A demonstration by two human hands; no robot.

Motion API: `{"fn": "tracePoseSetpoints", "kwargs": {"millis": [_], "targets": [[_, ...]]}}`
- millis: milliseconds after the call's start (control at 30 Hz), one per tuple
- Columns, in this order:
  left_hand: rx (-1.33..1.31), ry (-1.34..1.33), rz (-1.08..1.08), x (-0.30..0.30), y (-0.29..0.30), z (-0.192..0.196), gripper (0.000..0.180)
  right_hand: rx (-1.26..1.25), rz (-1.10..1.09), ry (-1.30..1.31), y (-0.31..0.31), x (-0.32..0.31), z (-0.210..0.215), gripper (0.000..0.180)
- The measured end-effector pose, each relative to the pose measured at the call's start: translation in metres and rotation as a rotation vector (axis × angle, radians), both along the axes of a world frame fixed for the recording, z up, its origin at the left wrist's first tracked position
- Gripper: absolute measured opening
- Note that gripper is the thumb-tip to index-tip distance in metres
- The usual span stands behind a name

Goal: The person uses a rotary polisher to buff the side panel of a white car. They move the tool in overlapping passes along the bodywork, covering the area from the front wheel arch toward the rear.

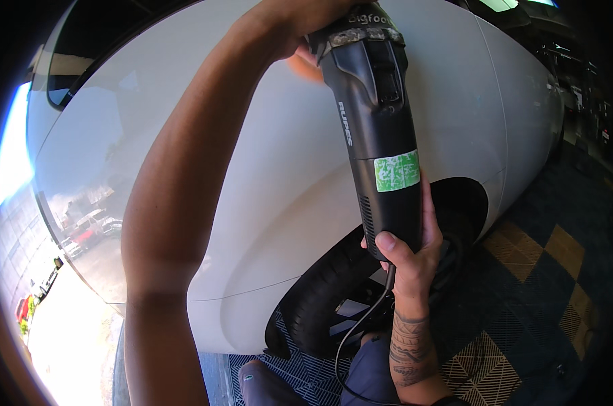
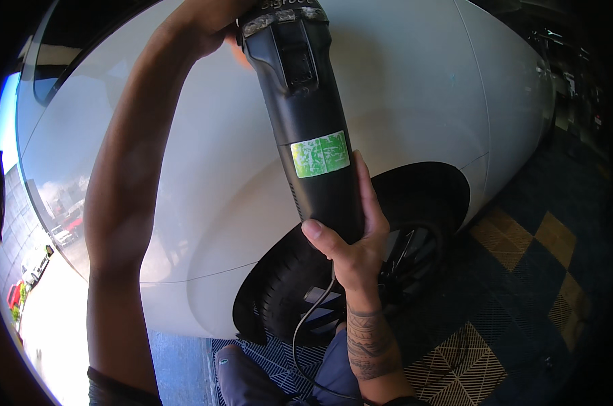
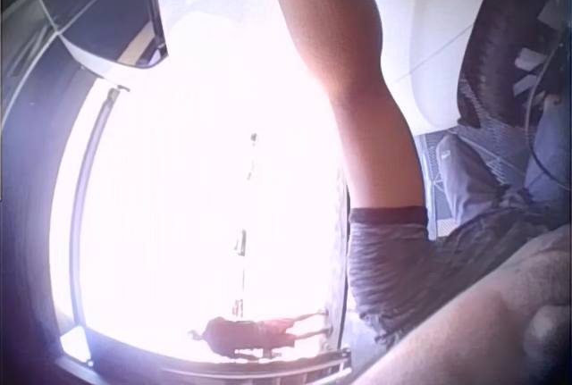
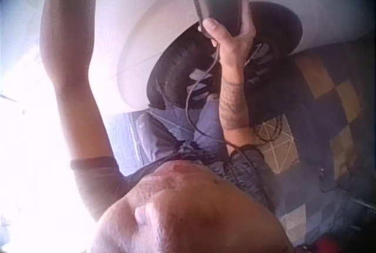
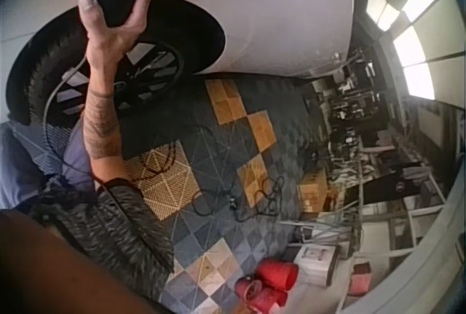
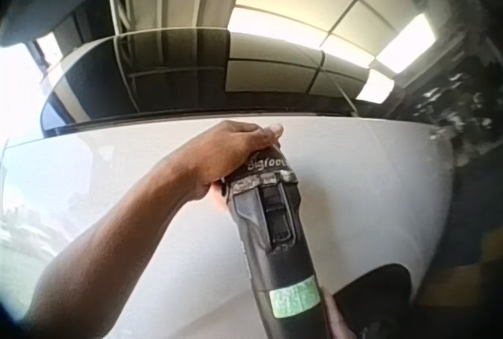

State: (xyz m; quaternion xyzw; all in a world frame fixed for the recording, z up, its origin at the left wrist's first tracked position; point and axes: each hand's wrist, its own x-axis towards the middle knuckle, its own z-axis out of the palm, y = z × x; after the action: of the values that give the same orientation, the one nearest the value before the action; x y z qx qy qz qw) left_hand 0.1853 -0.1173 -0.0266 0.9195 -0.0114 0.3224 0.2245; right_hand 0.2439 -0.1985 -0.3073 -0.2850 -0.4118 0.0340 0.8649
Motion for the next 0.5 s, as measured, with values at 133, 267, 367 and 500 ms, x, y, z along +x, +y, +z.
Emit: {"fn": "tracePoseSetpoints", "kwargs": {"millis": [133, 267, 367, 500], "targets": [[0.263, -0.043, -0.18, 0.006, 0.003, -0.014, 0.045, -0.009, -0.027, 0.056, -0.015, -0.002, -0.012, 0.097], [0.046, -0.072, -0.099, 0.006, -0.014, -0.033, 0.038, -0.024, -0.07, 0.078, -0.021, 0.001, -0.021, 0.106], [0.106, -0.221, 0.02, 0.017, 0.003, -0.046, 0.045, -0.074, -0.14, 0.065, -0.023, -0.002, -0.022, 0.11], [0.304, -0.396, 0.03, 0.023, 0.014, -0.055, 0.042, -0.046, -0.164, 0.077, -0.019, -0.006, -0.023, 0.112]]}}
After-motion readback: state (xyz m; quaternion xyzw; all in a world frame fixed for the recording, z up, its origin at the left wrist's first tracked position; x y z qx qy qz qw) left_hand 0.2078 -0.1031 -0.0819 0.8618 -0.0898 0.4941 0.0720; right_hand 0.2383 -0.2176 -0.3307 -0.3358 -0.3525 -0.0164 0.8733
